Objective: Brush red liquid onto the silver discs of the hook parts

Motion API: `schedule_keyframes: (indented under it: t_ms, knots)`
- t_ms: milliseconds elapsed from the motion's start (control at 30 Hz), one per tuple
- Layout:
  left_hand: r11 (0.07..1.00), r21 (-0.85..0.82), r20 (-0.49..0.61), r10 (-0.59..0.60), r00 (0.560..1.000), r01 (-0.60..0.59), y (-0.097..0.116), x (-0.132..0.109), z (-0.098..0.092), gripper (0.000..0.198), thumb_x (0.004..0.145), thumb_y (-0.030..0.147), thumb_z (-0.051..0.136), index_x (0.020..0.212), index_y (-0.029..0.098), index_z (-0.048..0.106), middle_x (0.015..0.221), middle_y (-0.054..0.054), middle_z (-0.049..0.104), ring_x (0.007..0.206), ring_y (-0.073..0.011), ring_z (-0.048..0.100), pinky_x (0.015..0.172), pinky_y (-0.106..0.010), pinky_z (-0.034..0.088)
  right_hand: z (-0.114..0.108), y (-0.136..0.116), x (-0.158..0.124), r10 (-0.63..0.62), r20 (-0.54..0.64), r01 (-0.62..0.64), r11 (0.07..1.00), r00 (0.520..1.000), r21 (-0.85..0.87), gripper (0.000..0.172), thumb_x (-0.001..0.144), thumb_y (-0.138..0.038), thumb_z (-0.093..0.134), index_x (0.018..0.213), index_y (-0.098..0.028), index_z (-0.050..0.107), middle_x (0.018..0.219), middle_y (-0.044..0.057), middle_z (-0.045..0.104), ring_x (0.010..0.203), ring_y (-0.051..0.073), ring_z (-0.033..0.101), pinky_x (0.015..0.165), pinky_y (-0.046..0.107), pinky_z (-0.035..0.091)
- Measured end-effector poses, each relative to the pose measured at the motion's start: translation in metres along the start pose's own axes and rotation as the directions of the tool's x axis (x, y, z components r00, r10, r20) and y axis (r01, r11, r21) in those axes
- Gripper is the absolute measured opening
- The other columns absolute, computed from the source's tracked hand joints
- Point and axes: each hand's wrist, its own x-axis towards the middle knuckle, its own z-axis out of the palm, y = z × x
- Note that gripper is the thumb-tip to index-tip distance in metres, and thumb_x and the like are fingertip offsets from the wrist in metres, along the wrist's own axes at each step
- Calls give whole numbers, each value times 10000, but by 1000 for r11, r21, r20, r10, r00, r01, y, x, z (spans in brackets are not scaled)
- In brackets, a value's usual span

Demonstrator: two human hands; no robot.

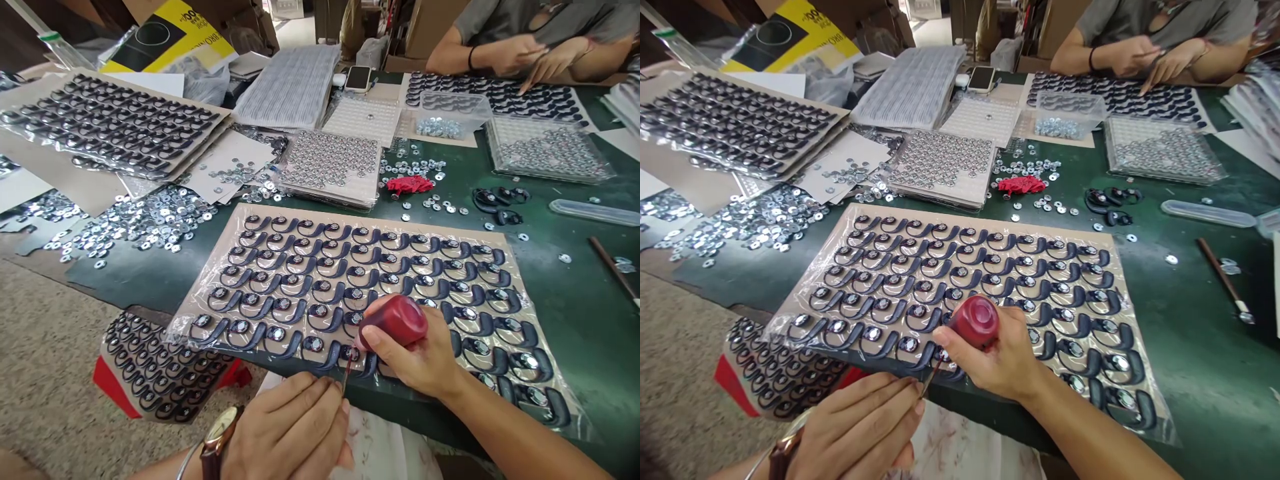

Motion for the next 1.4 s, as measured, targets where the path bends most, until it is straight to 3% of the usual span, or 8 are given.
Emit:
schedule_keyframes:
  t_ms: [300,700,1033,1400]
  knots:
    - [999,-34,-27,-18,999,17,0,-6,4,235,917,232,498,886,81,675,916,-88,713,878,-174,679,853,-300,554,-2,-3,1,-10,-22,9,998,1000,-61,100,754,-318,676,796,-227,676,556,-8,628,479,163,605,493,273,505]
    - [998,-48,-1,-31,1000,31,-3,6,-4,239,922,229,494,863,80,672,865,-80,721,846,-158,690,836,-276,563,-3,-7,4,-126,-86,112,983,988,-146,138,800,-320,594,801,-184,620,510,-21,595,427,132,574,443,239,480]
    - [994,-86,16,-71,997,72,-2,-1,-2,222,919,211,493,913,64,659,904,-102,716,875,-183,683,795,-315,574,-4,-8,5,-107,-20,102,978,994,-181,152,804,-312,592,744,-176,623,486,-18,575,418,125,554,445,235,468]
    - [984,-163,33,-68,997,72,-10,5,-6,208,900,156,481,910,61,666,884,-107,711,838,-175,681,773,-292,573,-5,-6,2,-73,-53,66,991,996,-117,142,810,-313,592,759,-183,616,477,-30,553,408,115,531,426,227,447]
